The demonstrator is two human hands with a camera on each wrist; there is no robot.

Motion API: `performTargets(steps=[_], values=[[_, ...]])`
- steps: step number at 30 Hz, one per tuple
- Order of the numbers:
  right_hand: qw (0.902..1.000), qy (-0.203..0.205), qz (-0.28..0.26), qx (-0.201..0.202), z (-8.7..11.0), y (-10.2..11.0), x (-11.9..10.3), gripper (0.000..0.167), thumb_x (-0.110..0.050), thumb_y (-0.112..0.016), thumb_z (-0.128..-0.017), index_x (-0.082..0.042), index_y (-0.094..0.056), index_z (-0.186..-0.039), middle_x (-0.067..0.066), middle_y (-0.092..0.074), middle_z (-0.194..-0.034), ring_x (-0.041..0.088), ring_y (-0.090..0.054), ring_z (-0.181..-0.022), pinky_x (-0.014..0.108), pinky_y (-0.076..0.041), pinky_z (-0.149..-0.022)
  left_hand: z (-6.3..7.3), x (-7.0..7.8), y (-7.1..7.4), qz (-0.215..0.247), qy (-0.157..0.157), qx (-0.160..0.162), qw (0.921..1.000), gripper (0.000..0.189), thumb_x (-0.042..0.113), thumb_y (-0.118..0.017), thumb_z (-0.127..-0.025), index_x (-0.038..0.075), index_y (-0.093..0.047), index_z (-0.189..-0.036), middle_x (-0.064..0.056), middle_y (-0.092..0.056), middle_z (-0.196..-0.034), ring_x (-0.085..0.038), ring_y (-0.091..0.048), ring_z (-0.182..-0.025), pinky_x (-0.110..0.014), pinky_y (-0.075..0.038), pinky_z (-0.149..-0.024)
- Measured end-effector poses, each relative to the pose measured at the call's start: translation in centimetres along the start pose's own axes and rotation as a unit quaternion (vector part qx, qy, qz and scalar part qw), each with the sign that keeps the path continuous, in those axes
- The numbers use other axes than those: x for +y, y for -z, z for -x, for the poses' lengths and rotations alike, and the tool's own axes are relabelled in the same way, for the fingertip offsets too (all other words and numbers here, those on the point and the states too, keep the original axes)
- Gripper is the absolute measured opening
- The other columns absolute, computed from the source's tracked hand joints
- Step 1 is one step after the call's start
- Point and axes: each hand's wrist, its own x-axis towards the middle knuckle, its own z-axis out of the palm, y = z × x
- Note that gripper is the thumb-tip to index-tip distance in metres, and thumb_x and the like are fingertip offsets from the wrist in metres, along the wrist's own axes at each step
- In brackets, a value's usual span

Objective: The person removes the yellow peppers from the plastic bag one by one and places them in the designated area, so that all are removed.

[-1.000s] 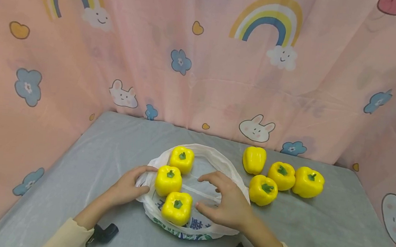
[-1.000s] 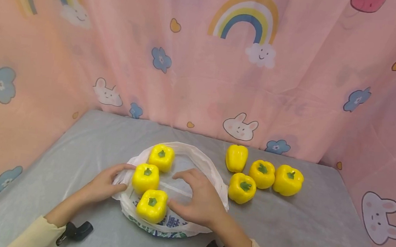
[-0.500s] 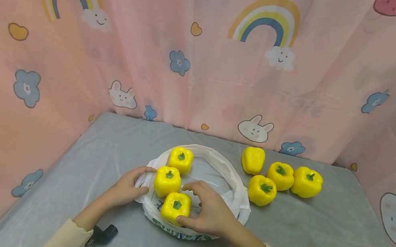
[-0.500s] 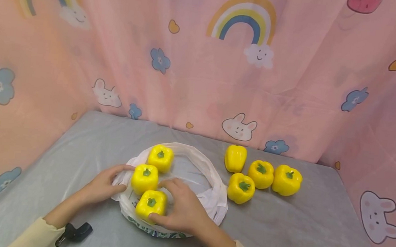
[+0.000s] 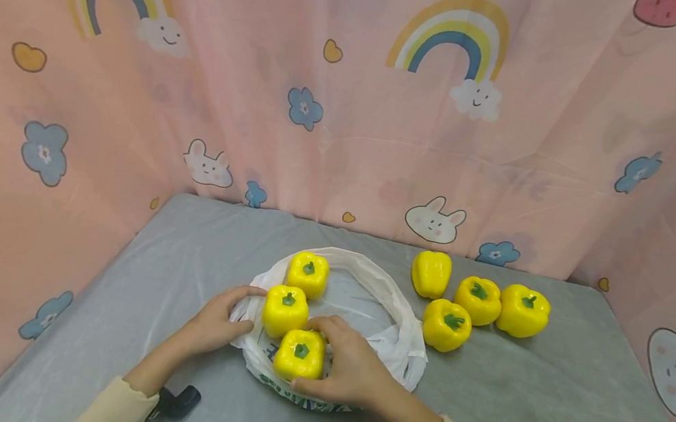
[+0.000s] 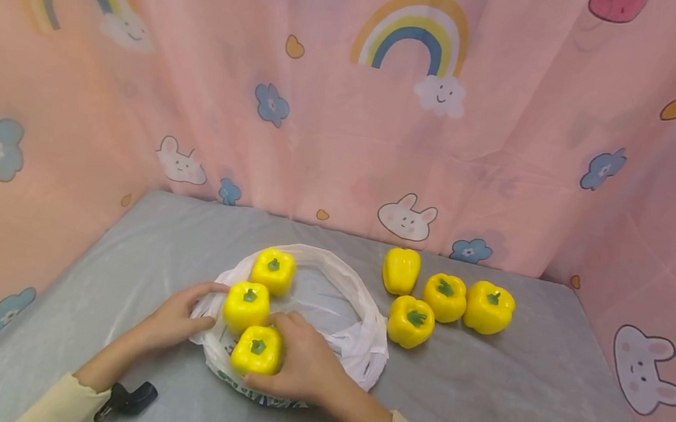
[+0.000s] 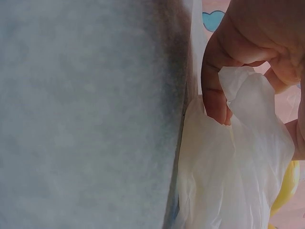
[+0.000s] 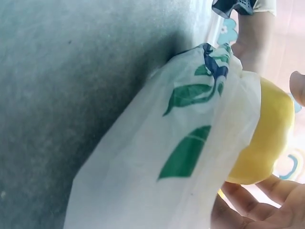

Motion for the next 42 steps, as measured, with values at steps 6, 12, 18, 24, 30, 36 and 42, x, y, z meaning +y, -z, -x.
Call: performTargets(steps=[6,12,18,24,30,36,42], values=[[1.0,-0.003,-0.005,-0.001,0.0,-0.1,-0.2,0.073,-0.053,-0.078,-0.069,-0.019,-0.052,-0.127,-0.007,-0.059,-0.118,0.007,-0.056,-0.101,0.032,-0.052,-0.088,0.0,0.0,0.0,0.001,-0.001,0.0,1.0,0.048,0.011,-0.063,-0.084,0.024,-0.056,-0.129,-0.011,-0.05,-0.143,-0.034,-0.042,-0.135,-0.06,-0.03,-0.111],[0.9999,-0.008,-0.009,-0.004,0.0,0.2,-0.3,0.071,-0.05,-0.077,-0.069,-0.019,-0.052,-0.127,-0.007,-0.059,-0.118,0.005,-0.055,-0.099,0.027,-0.052,-0.085,0.0,0.0,0.0,0.001,0.009,-0.001,1.0,0.048,0.012,-0.063,-0.084,0.024,-0.056,-0.13,-0.011,-0.049,-0.144,-0.035,-0.041,-0.137,-0.061,-0.029,-0.111],[0.9999,-0.011,-0.012,-0.002,0.2,0.6,-0.4,0.068,-0.049,-0.077,-0.07,-0.019,-0.053,-0.126,-0.007,-0.059,-0.118,0.006,-0.055,-0.098,0.025,-0.052,-0.082,0.0,0.1,0.0,0.002,0.012,-0.002,0.9999,0.048,0.012,-0.063,-0.084,0.024,-0.056,-0.13,-0.011,-0.049,-0.144,-0.035,-0.041,-0.137,-0.06,-0.029,-0.112],[0.9996,0.007,-0.018,0.022,0.5,1.3,-0.3,0.063,-0.046,-0.077,-0.07,-0.02,-0.057,-0.124,-0.006,-0.059,-0.118,0.009,-0.056,-0.1,0.028,-0.054,-0.079,0.0,0.2,0.1,-0.004,0.001,0.0,1.0,0.048,0.011,-0.063,-0.084,0.023,-0.055,-0.13,-0.013,-0.049,-0.144,-0.037,-0.041,-0.136,-0.061,-0.03,-0.111],[0.9987,-0.001,-0.037,0.036,1.0,2.2,-0.2,0.06,-0.039,-0.076,-0.071,-0.022,-0.057,-0.125,-0.008,-0.056,-0.116,0.01,-0.057,-0.102,0.027,-0.056,-0.076,0.1,0.2,0.2,-0.006,0.001,0.001,1.0,0.048,0.011,-0.062,-0.084,0.024,-0.056,-0.13,-0.012,-0.05,-0.143,-0.036,-0.042,-0.135,-0.061,-0.031,-0.11],[0.998,-0.011,-0.03,0.054,1.4,3.1,0.0,0.061,-0.036,-0.078,-0.07,-0.023,-0.057,-0.126,-0.009,-0.055,-0.12,0.008,-0.056,-0.104,0.026,-0.056,-0.077,0.1,0.3,0.2,-0.005,0.002,0.0,1.0,0.048,0.011,-0.062,-0.084,0.024,-0.056,-0.13,-0.012,-0.05,-0.143,-0.036,-0.042,-0.135,-0.061,-0.031,-0.11],[0.9964,-0.009,-0.014,0.083,1.8,4.3,0.4,0.062,-0.032,-0.078,-0.068,-0.02,-0.057,-0.126,-0.007,-0.057,-0.121,0.008,-0.056,-0.101,0.029,-0.057,-0.075,0.1,0.5,0.2,-0.004,0.007,-0.002,1.0,0.048,0.011,-0.062,-0.084,0.024,-0.055,-0.13,-0.012,-0.049,-0.144,-0.036,-0.041,-0.136,-0.061,-0.03,-0.11]])
